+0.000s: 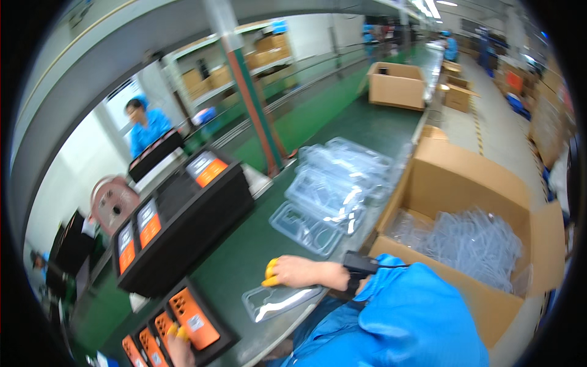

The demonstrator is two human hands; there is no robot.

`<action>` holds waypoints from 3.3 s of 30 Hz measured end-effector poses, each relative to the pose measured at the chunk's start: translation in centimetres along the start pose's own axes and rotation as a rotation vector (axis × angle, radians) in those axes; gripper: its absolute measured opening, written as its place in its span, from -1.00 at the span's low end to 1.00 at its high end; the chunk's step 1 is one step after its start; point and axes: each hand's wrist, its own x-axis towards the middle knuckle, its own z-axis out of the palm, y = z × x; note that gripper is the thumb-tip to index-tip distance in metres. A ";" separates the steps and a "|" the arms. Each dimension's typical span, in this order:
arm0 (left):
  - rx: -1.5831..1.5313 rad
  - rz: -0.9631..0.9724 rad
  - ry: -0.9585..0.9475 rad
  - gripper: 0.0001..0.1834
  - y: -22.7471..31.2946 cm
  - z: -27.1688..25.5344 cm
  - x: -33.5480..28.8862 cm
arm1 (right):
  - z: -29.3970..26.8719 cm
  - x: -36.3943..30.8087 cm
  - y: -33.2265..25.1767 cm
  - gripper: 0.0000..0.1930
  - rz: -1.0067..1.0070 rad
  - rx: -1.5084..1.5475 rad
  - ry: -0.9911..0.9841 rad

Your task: Assembling mobile phones by placing them into protective cases and trays on a conveyor belt.

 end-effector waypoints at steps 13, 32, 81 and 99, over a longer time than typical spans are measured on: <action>0.108 0.299 -0.044 -0.61 5.5 7.9 -3.8 | 2.1 3.8 -7.1 -0.58 0.456 0.428 0.381; 0.734 0.456 -0.494 -0.05 1.9 17.4 -5.9 | -1.4 0.4 -5.2 -0.39 0.357 0.040 -0.362; 0.409 0.446 -0.245 -0.70 6.0 16.1 -9.8 | -4.0 5.3 -7.4 -0.47 0.355 0.306 0.461; 0.474 0.500 -0.221 -0.70 5.6 15.8 -9.1 | -3.3 2.5 -5.1 -0.48 0.726 0.597 -0.098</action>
